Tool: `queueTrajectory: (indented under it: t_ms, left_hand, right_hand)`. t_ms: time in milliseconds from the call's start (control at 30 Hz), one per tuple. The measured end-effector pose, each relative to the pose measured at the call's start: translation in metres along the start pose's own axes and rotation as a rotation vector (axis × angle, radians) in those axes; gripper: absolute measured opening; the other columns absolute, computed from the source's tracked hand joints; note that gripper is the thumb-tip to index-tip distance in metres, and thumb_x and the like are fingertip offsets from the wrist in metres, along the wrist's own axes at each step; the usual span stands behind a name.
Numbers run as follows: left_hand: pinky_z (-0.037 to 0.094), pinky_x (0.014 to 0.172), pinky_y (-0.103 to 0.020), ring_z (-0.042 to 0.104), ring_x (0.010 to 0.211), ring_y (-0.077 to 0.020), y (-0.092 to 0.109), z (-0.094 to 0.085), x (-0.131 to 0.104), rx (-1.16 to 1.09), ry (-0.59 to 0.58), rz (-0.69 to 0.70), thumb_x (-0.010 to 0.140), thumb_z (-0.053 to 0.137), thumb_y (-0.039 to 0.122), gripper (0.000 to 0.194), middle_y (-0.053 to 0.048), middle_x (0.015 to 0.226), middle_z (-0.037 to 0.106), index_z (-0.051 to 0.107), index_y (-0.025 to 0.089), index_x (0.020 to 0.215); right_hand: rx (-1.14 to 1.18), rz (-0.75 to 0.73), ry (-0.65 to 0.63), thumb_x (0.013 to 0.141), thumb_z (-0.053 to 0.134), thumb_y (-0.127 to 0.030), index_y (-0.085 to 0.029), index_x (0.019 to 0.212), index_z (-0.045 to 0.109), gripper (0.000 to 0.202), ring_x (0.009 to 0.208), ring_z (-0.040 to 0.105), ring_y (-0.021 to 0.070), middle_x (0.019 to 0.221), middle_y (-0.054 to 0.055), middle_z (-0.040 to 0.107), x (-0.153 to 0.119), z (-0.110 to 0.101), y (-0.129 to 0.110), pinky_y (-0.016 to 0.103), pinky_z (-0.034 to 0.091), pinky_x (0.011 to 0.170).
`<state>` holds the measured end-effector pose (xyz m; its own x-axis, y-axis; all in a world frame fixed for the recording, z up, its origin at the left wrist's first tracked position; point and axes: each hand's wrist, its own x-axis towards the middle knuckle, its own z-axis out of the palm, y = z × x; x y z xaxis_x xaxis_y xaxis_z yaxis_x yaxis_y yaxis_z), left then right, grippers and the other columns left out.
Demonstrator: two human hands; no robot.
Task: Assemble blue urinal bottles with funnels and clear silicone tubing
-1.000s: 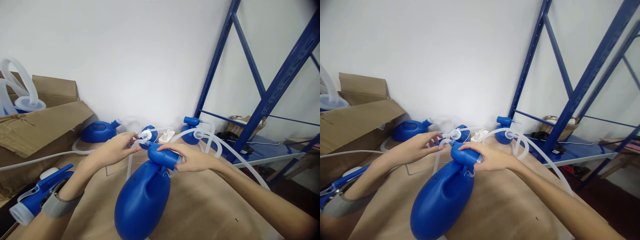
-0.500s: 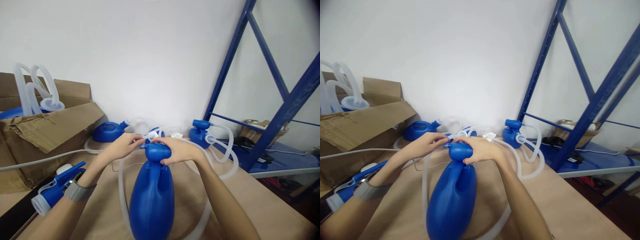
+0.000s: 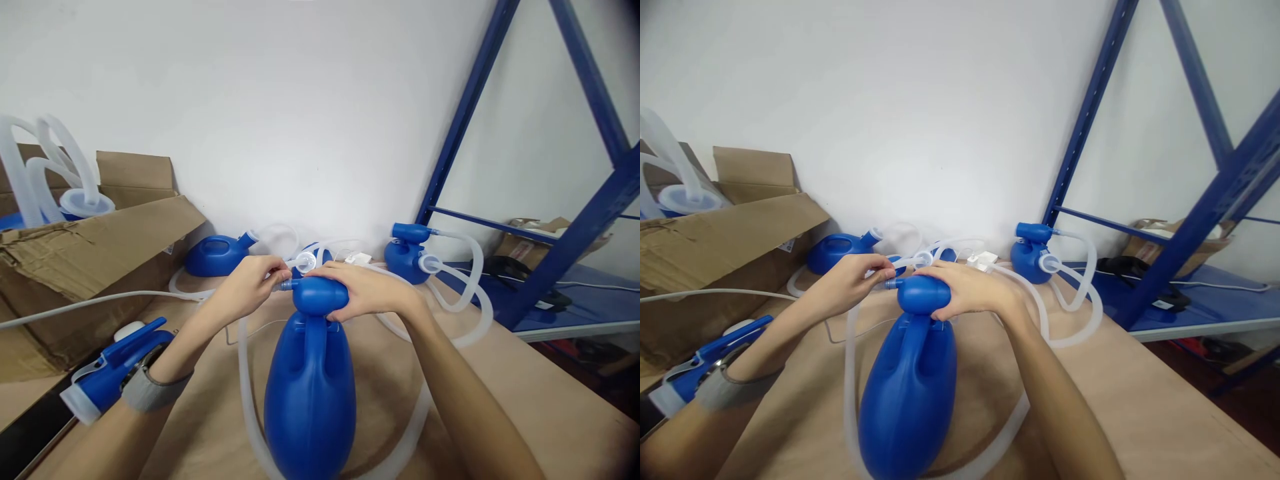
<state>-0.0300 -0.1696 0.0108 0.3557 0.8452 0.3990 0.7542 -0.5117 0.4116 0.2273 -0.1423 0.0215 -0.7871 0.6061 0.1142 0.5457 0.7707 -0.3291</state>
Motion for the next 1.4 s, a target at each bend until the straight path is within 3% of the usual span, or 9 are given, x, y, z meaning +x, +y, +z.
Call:
queueTrajectory:
  t_ms: [233, 467, 633, 767, 1033, 1167, 1400]
  left_hand:
    - [0.045, 0.068, -0.030, 0.065, 0.077, -0.0214, -0.001, -0.009, -0.003, 0.013, -0.086, 0.048, 0.098, 0.044, 0.046, 0.041, -0.007, 0.089, 0.076, 0.072, 0.018, 0.088]
    - [0.039, 0.064, -0.028, 0.057, 0.069, -0.0183, 0.004, -0.007, -0.002, -0.062, -0.128, -0.082, 0.095, 0.046, 0.052, 0.043, -0.002, 0.075, 0.067, 0.068, 0.018, 0.079]
    - [0.036, 0.059, -0.027, 0.050, 0.064, -0.0159, -0.010, 0.002, 0.001, -0.299, -0.236, -0.204, 0.091, 0.053, 0.058, 0.043, 0.001, 0.070, 0.057, 0.065, 0.018, 0.078]
    - [0.036, 0.060, -0.027, 0.048, 0.064, -0.0147, -0.018, 0.008, 0.003, -0.439, -0.275, -0.188, 0.090, 0.056, 0.058, 0.042, 0.001, 0.070, 0.056, 0.062, 0.018, 0.076]
    - [0.044, 0.068, -0.030, 0.063, 0.079, -0.0209, 0.005, -0.002, -0.004, -0.159, -0.160, -0.112, 0.095, 0.048, 0.054, 0.042, -0.004, 0.087, 0.073, 0.070, 0.019, 0.086]
    - [0.046, 0.066, -0.033, 0.066, 0.076, -0.0230, 0.018, -0.007, -0.009, 0.011, -0.107, -0.085, 0.098, 0.042, 0.048, 0.042, -0.007, 0.086, 0.076, 0.070, 0.019, 0.086]
    - [0.054, 0.079, -0.036, 0.070, 0.095, -0.0259, 0.009, -0.016, -0.017, 0.038, -0.203, -0.031, 0.099, 0.042, 0.040, 0.032, -0.008, 0.109, 0.075, 0.067, 0.022, 0.107]
  right_hand:
    - [0.015, -0.034, -0.021, 0.075, 0.086, -0.035, -0.028, 0.150, 0.052, 0.083, 0.127, 0.059, 0.0328, 0.142, 0.008, 0.062, 0.000, -0.003, 0.002, 0.044, 0.046, 0.106]
    - [0.036, -0.066, -0.040, 0.078, 0.084, -0.042, -0.029, 0.148, 0.056, 0.076, 0.125, 0.059, 0.0319, 0.139, 0.009, 0.062, -0.001, -0.006, 0.008, 0.043, 0.046, 0.104]
    - [0.054, -0.088, -0.032, 0.077, 0.085, -0.043, -0.030, 0.147, 0.058, 0.076, 0.125, 0.059, 0.0317, 0.140, 0.008, 0.061, 0.000, -0.004, 0.012, 0.043, 0.044, 0.108]
    - [0.065, -0.096, -0.020, 0.075, 0.086, -0.043, -0.029, 0.146, 0.059, 0.077, 0.123, 0.060, 0.0310, 0.137, 0.008, 0.062, 0.000, -0.002, 0.017, 0.042, 0.044, 0.109]
    - [0.105, -0.050, -0.060, 0.074, 0.087, -0.041, -0.032, 0.147, 0.058, 0.079, 0.119, 0.060, 0.0293, 0.129, 0.006, 0.064, -0.005, -0.008, 0.023, 0.042, 0.045, 0.106]
    - [0.132, -0.014, -0.066, 0.074, 0.088, -0.042, -0.034, 0.148, 0.056, 0.081, 0.123, 0.057, 0.0305, 0.133, 0.005, 0.063, -0.007, -0.010, 0.027, 0.044, 0.043, 0.109]
    - [0.137, -0.015, -0.057, 0.074, 0.088, -0.042, -0.034, 0.148, 0.057, 0.081, 0.126, 0.057, 0.0313, 0.137, 0.006, 0.062, -0.006, -0.009, 0.025, 0.045, 0.041, 0.112]
